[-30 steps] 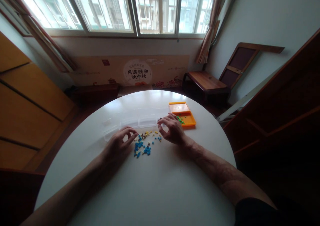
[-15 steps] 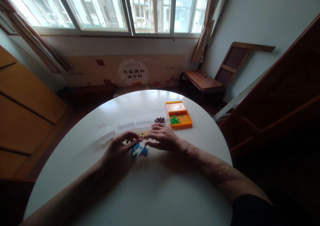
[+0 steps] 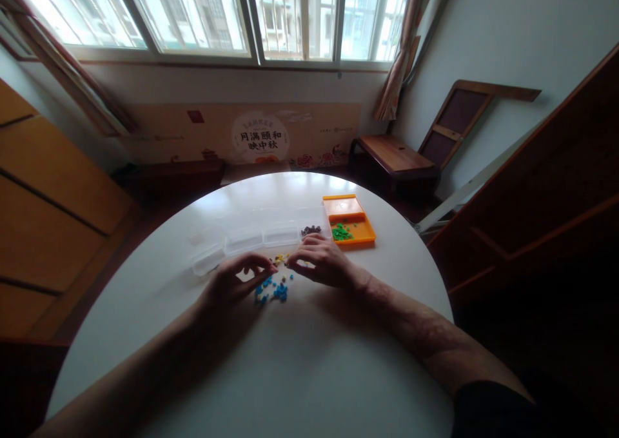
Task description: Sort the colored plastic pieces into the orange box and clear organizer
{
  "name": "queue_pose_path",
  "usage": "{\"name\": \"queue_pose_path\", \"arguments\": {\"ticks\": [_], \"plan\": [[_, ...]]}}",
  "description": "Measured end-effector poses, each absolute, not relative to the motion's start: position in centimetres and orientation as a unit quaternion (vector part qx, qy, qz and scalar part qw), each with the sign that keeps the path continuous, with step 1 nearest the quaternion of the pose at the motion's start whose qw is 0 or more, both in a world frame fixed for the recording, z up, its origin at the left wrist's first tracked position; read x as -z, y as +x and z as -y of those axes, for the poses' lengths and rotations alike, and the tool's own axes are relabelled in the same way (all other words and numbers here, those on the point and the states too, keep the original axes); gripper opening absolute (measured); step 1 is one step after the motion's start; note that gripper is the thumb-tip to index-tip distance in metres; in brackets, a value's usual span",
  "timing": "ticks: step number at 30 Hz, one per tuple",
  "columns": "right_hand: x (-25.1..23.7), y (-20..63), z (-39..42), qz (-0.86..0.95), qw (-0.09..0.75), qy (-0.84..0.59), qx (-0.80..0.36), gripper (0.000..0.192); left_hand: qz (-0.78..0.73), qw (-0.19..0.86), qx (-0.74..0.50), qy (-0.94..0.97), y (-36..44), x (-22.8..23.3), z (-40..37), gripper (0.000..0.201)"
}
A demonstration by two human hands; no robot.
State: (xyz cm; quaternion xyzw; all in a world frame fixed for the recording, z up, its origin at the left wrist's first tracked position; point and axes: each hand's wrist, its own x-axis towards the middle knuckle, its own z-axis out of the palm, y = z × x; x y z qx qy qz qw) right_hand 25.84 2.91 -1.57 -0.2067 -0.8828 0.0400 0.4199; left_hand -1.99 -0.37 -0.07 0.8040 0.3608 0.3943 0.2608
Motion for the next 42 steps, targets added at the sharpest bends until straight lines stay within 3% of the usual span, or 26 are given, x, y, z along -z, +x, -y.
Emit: {"name": "queue_pose_path", "arguments": {"ticks": [6, 11, 22, 29, 42], "plan": [[2.5, 27.3, -4.4, 0.783, 0.484, -0.391, 0.035, 0.007, -0.385, 0.083, -0.328, 0.859, -4.2, -0.7, -0.7, 0.013], [3.4, 28.4, -5.3, 0.733, 0.453, -0.503, 0.063, 0.012, -0.405, 0.071, -0.289, 0.865, -5.1, -0.7, -1.0, 0.013], [2.6, 26.8, -4.1, 0.794, 0.425, -0.433, 0.031, 0.008, -0.381, 0.096, -0.261, 0.882, -5.5, -0.1, -1.1, 0.015], [2.7, 26.9, -4.2, 0.800, 0.431, -0.416, 0.015, 0.007, -0.375, 0.168, -0.251, 0.876, -5.4, -0.1, -1.1, 0.018], [1.5, 26.6, -3.4, 0.838, 0.436, -0.327, -0.024, 0.009, -0.385, 0.183, -0.312, 0.849, -4.5, -0.1, -1.0, 0.015]]}}
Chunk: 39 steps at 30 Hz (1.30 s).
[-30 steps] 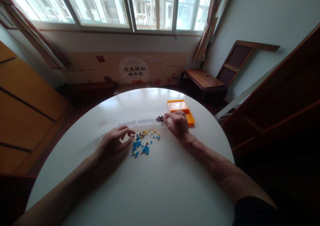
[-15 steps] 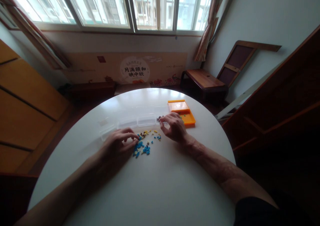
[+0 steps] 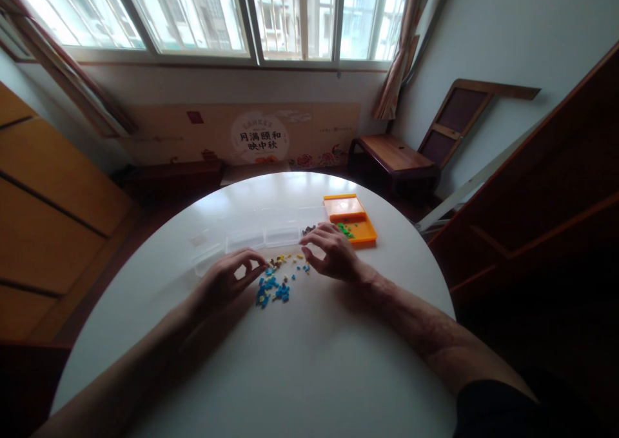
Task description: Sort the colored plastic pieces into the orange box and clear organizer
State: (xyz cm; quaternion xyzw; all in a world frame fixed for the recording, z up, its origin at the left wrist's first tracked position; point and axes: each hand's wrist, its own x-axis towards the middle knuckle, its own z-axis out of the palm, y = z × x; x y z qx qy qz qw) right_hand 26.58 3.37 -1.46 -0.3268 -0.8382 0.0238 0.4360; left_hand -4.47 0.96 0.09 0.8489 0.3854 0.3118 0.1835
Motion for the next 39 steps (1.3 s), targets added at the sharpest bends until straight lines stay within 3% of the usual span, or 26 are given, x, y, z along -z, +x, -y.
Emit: {"name": "queue_pose_path", "arguments": {"ticks": [6, 16, 25, 34, 39], "plan": [[0.7, 25.4, -2.4, 0.899, 0.383, -0.205, -0.053, 0.006, -0.374, 0.203, -0.366, 0.828, -3.2, 0.0, 0.0, 0.017], [1.6, 25.4, -2.6, 0.916, 0.349, -0.188, -0.058, 0.007, -0.332, 0.184, -0.340, 0.860, -1.9, 1.1, 0.0, 0.011], [1.7, 25.2, -2.7, 0.909, 0.373, -0.175, -0.067, 0.006, -0.305, 0.151, -0.355, 0.871, -1.9, 1.2, -0.2, 0.009], [1.8, 27.7, -4.5, 0.772, 0.481, -0.415, 0.029, 0.010, -0.423, 0.111, -0.337, 0.834, -3.3, 0.8, -1.1, 0.019], [2.7, 28.6, -5.4, 0.733, 0.459, -0.500, 0.039, 0.007, -0.436, 0.098, -0.283, 0.849, -3.5, 0.9, -1.0, 0.020]]}}
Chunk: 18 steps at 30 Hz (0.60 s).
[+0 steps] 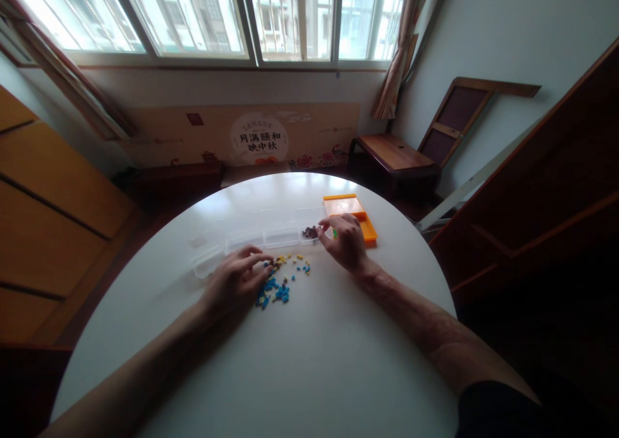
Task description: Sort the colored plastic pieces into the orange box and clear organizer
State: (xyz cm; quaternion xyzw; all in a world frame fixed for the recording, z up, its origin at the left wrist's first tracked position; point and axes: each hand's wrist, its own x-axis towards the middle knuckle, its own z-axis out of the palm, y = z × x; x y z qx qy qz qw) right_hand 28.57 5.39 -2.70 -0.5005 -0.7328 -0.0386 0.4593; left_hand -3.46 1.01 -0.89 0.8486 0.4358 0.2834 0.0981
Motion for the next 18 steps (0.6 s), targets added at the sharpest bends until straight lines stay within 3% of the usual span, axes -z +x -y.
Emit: {"name": "queue_pose_path", "arguments": {"ticks": [18], "plan": [[2.0, 26.9, -3.8, 0.797, 0.473, -0.377, 0.001, 0.009, -0.413, 0.156, -0.334, 0.832, -3.1, 0.6, -0.9, 0.011]]}}
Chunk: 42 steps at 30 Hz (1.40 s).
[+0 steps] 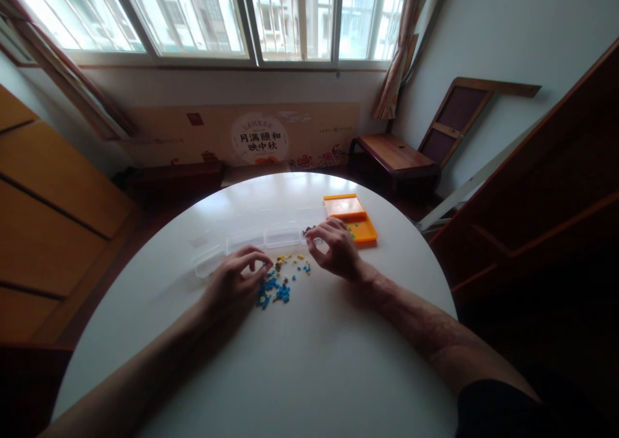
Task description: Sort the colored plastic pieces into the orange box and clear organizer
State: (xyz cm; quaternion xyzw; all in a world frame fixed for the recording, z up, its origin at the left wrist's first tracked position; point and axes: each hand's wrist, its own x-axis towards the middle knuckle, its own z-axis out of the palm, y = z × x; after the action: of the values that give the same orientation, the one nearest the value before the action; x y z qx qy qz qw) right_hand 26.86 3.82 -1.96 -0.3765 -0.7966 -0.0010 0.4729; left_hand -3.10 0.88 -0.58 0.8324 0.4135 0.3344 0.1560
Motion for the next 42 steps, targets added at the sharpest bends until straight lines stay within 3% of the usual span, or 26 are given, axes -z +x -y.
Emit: {"name": "queue_pose_path", "arguments": {"ticks": [10, 25, 42], "plan": [[1.3, 26.0, -3.1, 0.858, 0.444, -0.258, -0.004, 0.013, -0.411, 0.194, -0.356, 0.816, -2.4, 0.6, -0.6, 0.013], [1.1, 25.7, -3.0, 0.891, 0.400, -0.212, -0.036, 0.011, -0.370, 0.136, -0.365, 0.843, -2.1, 0.7, -0.5, 0.003], [1.7, 25.2, -3.2, 0.913, 0.355, -0.196, -0.042, 0.007, -0.316, 0.090, -0.377, 0.866, -1.6, 1.3, -0.3, 0.012]]}}
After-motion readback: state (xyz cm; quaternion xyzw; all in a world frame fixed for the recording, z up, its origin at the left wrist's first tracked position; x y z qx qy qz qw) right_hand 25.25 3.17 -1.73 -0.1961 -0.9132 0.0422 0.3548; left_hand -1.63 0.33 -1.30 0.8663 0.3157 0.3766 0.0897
